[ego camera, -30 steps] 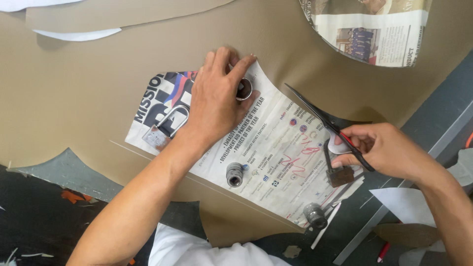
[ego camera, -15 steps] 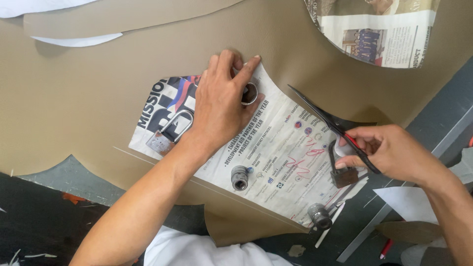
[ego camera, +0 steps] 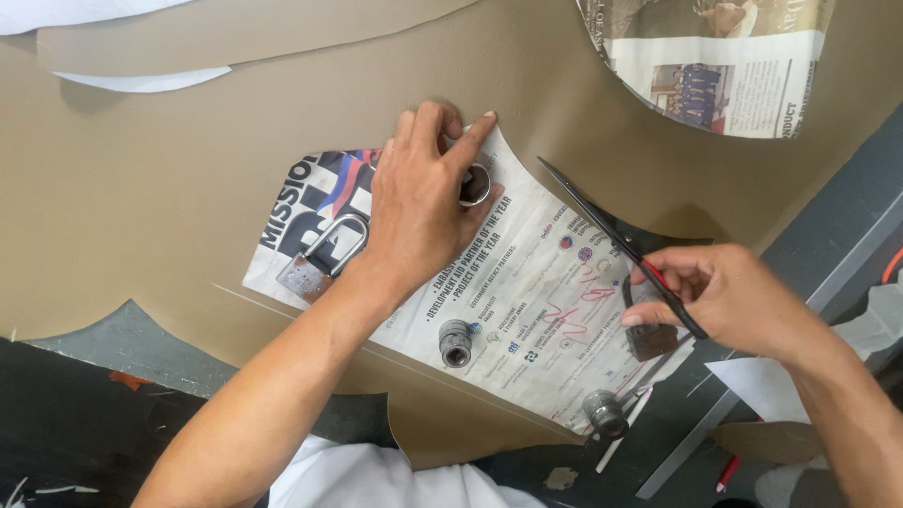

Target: The person uses a ruler and pencil to mark a straight line on a large sheet of cardboard, then uses scissors to cut along the marked line. They also cut a smaller piece of cardboard and a paper template, and mark another piece of cardboard with a pencil.

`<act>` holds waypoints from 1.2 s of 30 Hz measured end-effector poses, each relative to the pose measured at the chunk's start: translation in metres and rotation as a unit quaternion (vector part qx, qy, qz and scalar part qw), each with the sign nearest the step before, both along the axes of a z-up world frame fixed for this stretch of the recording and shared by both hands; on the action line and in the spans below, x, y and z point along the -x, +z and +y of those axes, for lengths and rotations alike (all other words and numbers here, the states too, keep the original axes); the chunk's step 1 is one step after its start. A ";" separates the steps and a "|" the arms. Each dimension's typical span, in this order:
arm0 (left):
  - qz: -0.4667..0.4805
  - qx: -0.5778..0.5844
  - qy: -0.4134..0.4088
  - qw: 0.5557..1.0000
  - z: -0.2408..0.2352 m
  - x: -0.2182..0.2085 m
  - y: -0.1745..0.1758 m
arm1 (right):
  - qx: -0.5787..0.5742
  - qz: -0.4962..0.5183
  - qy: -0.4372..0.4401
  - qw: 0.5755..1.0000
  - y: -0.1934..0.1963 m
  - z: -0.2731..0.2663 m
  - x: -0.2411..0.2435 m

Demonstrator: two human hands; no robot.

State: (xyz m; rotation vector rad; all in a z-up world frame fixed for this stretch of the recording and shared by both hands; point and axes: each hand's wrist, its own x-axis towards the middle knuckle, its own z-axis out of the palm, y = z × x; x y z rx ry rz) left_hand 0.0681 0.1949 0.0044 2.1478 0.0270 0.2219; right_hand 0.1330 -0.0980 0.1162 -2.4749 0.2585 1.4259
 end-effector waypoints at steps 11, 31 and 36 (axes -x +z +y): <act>0.001 -0.003 -0.004 1.000 0.001 -0.002 0.001 | -0.059 -0.005 -0.029 0.998 0.000 0.009 0.006; -0.006 -0.001 -0.002 1.000 0.001 -0.002 0.001 | -0.048 -0.022 -0.047 0.997 -0.004 0.029 0.016; -0.002 0.001 -0.001 1.000 0.001 -0.001 0.000 | -0.037 -0.026 -0.041 0.998 -0.008 0.036 0.019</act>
